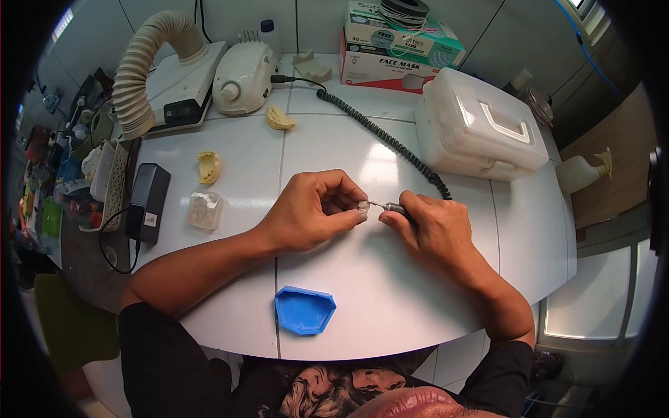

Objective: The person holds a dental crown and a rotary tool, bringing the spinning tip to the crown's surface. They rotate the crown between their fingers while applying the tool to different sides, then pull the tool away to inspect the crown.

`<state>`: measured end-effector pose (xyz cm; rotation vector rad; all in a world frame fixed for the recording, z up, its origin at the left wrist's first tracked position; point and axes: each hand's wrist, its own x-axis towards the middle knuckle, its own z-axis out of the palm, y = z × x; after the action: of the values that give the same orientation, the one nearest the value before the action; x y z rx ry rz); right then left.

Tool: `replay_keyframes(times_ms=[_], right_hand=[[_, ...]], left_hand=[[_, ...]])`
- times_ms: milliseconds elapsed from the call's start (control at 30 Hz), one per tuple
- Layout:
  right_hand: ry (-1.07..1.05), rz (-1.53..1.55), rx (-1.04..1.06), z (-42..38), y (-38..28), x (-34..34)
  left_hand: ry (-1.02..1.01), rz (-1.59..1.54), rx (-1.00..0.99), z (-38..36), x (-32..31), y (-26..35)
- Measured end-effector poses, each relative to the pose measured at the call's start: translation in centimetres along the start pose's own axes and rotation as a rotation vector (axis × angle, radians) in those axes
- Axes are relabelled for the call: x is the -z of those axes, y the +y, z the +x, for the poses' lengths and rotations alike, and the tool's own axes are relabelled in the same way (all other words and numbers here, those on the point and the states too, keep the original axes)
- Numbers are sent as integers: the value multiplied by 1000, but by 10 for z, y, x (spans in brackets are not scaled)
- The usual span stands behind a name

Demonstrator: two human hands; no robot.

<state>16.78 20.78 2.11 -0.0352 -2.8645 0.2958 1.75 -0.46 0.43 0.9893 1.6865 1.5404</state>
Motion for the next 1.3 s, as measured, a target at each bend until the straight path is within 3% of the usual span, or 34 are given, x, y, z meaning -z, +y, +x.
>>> replay_keyframes(times_ms=[1300], right_hand=[[-18,-7,-7,0,0,2]], left_hand=[[-43,6,5,0,3,-2]])
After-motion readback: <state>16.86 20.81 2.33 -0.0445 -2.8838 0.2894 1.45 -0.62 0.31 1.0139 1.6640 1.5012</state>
